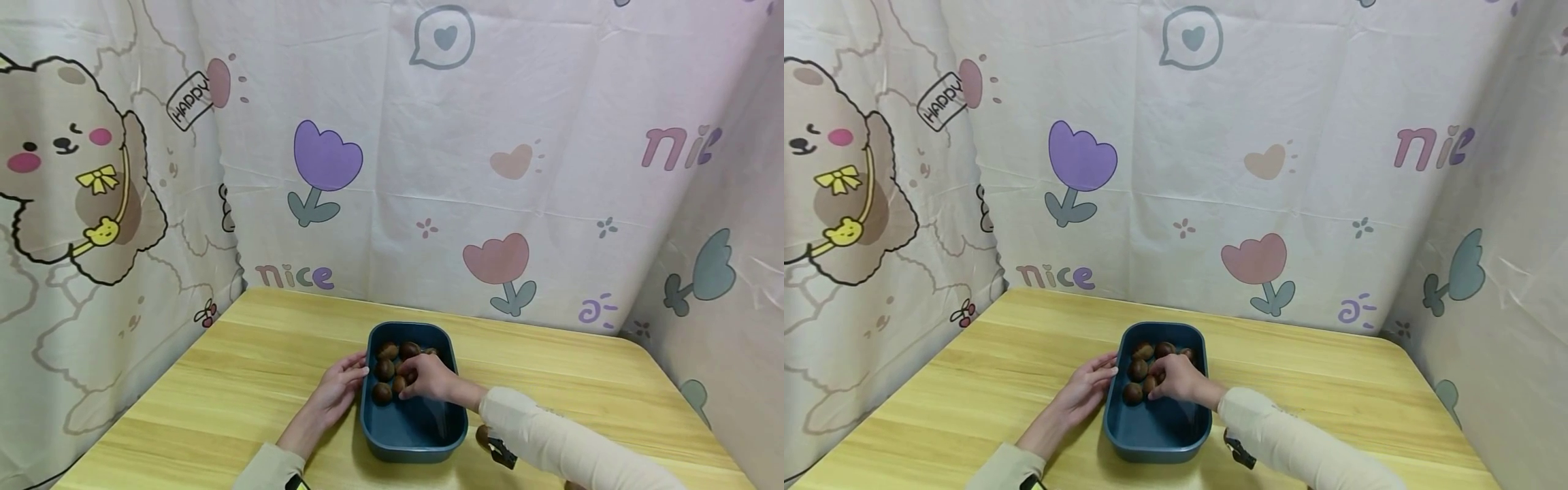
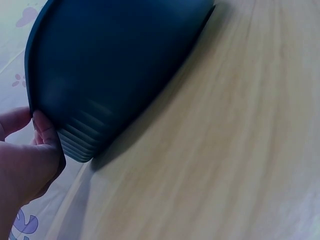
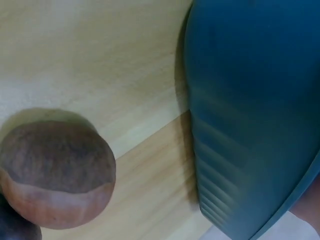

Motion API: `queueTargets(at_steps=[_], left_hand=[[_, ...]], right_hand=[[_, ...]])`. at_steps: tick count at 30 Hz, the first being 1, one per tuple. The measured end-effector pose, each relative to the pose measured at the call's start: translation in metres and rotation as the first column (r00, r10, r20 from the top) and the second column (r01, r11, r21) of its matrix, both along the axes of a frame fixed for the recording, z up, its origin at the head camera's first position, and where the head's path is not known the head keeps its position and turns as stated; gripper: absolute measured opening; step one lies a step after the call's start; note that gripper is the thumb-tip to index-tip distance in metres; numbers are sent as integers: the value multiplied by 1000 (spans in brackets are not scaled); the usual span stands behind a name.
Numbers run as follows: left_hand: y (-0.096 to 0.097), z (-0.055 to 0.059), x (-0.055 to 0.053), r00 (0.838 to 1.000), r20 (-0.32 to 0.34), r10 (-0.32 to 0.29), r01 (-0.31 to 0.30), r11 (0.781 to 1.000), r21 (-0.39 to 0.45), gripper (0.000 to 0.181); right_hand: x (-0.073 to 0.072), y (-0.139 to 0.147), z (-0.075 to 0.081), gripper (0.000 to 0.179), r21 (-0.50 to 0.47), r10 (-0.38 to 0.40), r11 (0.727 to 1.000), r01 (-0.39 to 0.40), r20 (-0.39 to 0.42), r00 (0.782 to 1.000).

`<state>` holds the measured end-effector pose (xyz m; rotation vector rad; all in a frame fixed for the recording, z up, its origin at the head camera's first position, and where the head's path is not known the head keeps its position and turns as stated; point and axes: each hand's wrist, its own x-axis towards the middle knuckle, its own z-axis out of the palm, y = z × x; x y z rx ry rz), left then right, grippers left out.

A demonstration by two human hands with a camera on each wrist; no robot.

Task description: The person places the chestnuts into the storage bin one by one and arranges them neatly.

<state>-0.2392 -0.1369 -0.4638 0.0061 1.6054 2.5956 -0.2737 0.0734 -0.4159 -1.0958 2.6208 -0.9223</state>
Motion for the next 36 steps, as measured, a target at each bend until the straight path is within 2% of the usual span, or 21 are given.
queueTargets(at_steps=[8, 18, 25, 30, 36], left_hand=[[1, 1, -1, 1000, 1, -4, 4, 1000, 0, 43], [3, 2, -1, 1000, 4, -7, 7, 1000, -13, 41], [2, 4, -1, 1000, 17, 0, 0, 1000, 2, 43], [2, 3, -1, 1000, 18, -1, 1, 1000, 2, 43], [1, 3, 2, 1000, 20, 3, -4, 1000, 13, 44]], right_hand=[[-1, 5, 3, 25, -9, -11, 1000, 11, -4, 1000], [-3, 19, 18, 26, -98, -41, 994, 47, 63, 997], [3, 37, 29, 26, -144, -65, 987, 72, 52, 997], [8, 51, 31, 25, -163, -79, 983, 85, 40, 996], [12, 72, 25, 30, -192, -166, 965, 178, 76, 983]])
